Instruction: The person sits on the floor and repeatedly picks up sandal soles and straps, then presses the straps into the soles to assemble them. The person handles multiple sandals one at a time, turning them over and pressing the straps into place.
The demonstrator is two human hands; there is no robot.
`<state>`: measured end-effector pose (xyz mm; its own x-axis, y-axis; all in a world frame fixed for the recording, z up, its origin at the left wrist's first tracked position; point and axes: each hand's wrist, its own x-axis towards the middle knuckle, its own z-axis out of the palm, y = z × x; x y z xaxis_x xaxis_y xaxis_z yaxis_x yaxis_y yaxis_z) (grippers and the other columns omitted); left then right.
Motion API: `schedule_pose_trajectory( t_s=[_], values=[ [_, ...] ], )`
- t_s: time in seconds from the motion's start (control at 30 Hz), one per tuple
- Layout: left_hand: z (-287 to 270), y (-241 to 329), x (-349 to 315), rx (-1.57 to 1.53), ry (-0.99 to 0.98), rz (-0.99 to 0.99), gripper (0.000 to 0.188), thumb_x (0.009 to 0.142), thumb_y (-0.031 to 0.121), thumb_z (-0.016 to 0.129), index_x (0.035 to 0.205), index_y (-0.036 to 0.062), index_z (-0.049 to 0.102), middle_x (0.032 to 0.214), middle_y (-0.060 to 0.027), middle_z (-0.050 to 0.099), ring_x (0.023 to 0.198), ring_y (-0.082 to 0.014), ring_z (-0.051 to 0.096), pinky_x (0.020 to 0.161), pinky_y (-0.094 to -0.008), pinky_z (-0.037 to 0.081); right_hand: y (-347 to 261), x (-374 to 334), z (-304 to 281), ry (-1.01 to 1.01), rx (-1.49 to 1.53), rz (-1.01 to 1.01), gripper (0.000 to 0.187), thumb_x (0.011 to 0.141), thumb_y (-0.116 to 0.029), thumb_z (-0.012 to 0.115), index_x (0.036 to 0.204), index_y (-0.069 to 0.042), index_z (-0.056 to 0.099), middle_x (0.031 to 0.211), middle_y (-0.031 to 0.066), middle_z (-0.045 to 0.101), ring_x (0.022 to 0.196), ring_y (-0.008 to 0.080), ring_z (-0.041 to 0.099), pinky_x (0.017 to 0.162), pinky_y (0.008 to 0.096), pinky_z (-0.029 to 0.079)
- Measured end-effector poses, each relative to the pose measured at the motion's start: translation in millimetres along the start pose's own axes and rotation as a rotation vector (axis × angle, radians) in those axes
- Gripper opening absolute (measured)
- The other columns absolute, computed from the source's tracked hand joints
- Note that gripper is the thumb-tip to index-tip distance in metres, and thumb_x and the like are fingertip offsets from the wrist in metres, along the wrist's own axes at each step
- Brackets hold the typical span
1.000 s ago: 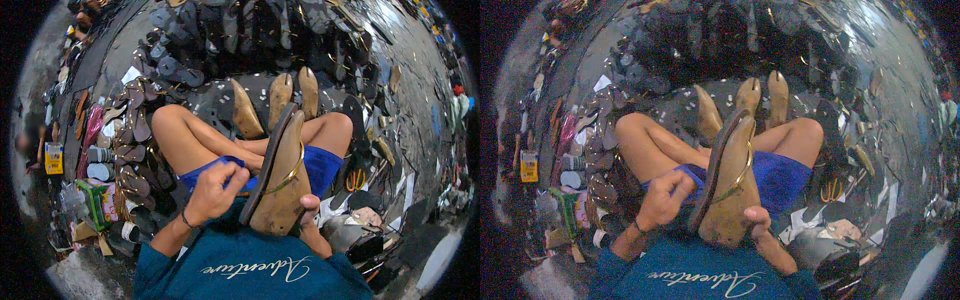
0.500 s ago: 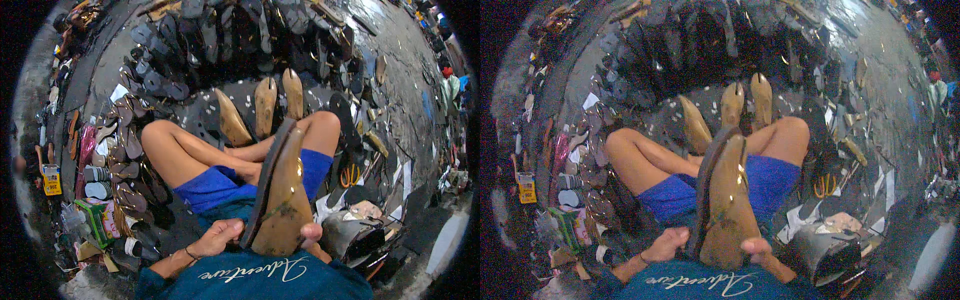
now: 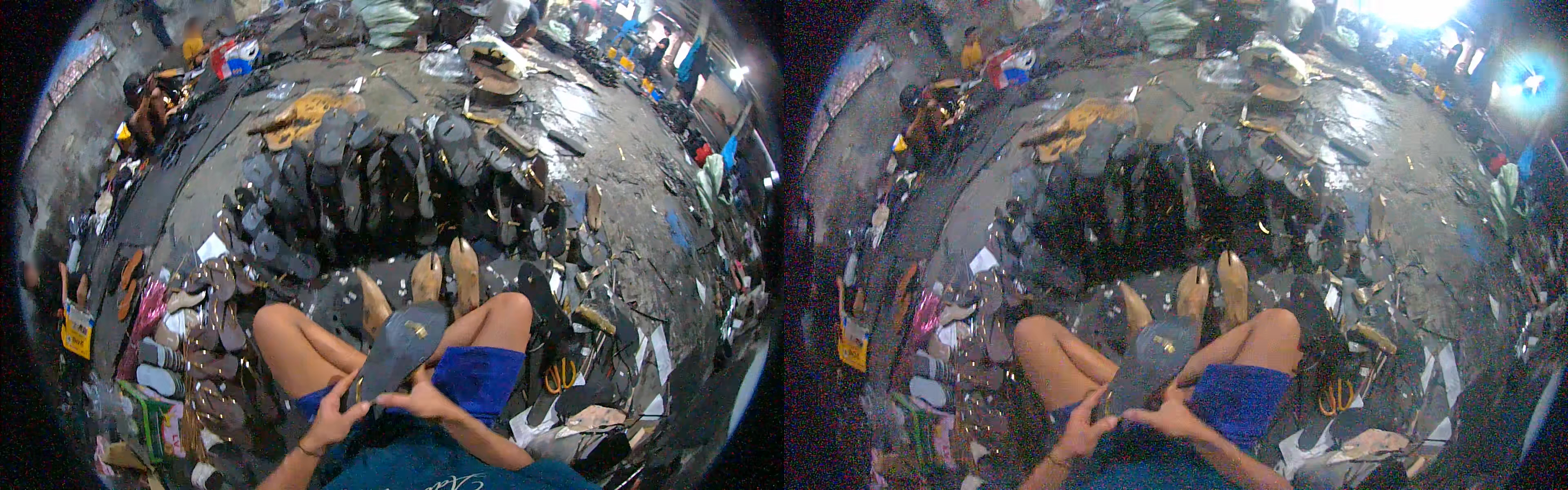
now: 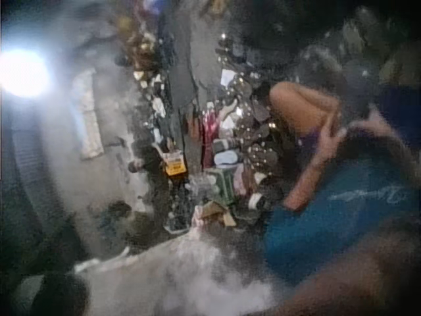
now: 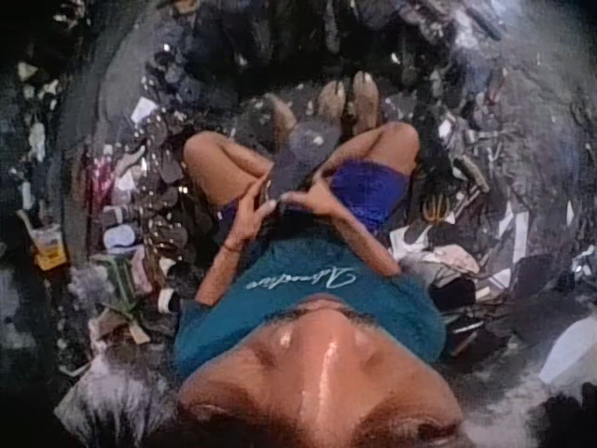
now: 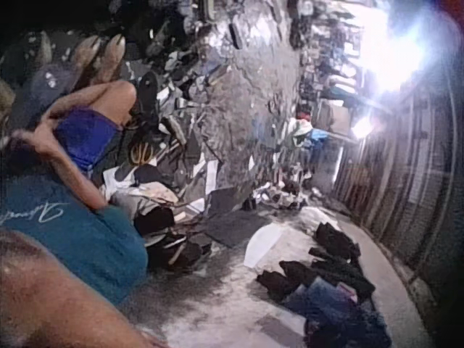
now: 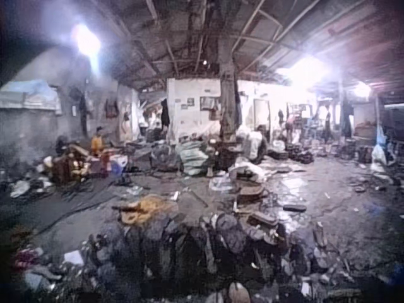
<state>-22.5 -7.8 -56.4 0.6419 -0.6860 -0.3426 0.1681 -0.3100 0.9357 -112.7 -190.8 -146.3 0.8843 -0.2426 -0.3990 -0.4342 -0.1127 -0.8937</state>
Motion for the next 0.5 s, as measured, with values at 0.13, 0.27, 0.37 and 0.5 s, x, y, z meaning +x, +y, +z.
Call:
schedule_pose_trajectory(
  t_s=[0.13,0.27,0.37,0.5],
  values=[
    [14.6,-49.5,-17.9,0.046,0.256,-0.142,0.065,0.08,0.006,0.066,0.138,-0.0007,0.036,0.119,-0.0124,0.056,0.109,-0.0194,0.054,0.093,-0.0305,0.045,-25.0,-6.7,29.2,-0.048,0.171,-0.016,0.112,0.062,-0.044,0.08,0.14,0.012,0.022,0.139,0.0262,0.038,0.132,0.0363,0.035,0.113,0.0401,0.028],
    [10.9,-40.0,-12.8,-0.76,0.16,-0.318,0.055,0.083,-0.003,0.059,0.135,-0.0003,0.039,0.117,-0.0119,0.056,0.103,-0.0186,0.058,0.089,-0.0318,0.049,-1.6,4.3,25.8,0.02,-0.149,-0.057,0.108,0.062,-0.04,0.08,0.14,0.01,0.023,0.136,0.0257,0.04,0.13,0.0356,0.039,0.111,0.0394,0.031],
    [9.9,-65.2,-7.5,-0.664,0.165,-0.253,0.058,0.086,-0.001,0.059,0.139,-0.0016,0.035,0.12,-0.0105,0.057,0.103,-0.0194,0.059,0.087,-0.0318,0.051,-21.0,-8.6,14.6,0.023,-0.089,-0.13,0.112,0.063,-0.041,0.081,0.142,0.008,0.02,0.138,0.0249,0.038,0.131,0.0345,0.037,0.111,0.0395,0.03],
    [-3.6,-46.4,-12.8,-0.654,0.091,-0.283,0.061,0.088,0.006,0.062,0.142,-0.0006,0.033,0.12,-0.0102,0.057,0.096,-0.0197,0.061,0.081,-0.0319,0.053,-50.4,-16.6,-11.8,0.024,0.185,-0.229,0.108,0.069,-0.033,0.085,0.145,0.002,0.018,0.14,0.0203,0.038,0.129,0.0314,0.04,0.108,0.0409,0.035]
  ],
)
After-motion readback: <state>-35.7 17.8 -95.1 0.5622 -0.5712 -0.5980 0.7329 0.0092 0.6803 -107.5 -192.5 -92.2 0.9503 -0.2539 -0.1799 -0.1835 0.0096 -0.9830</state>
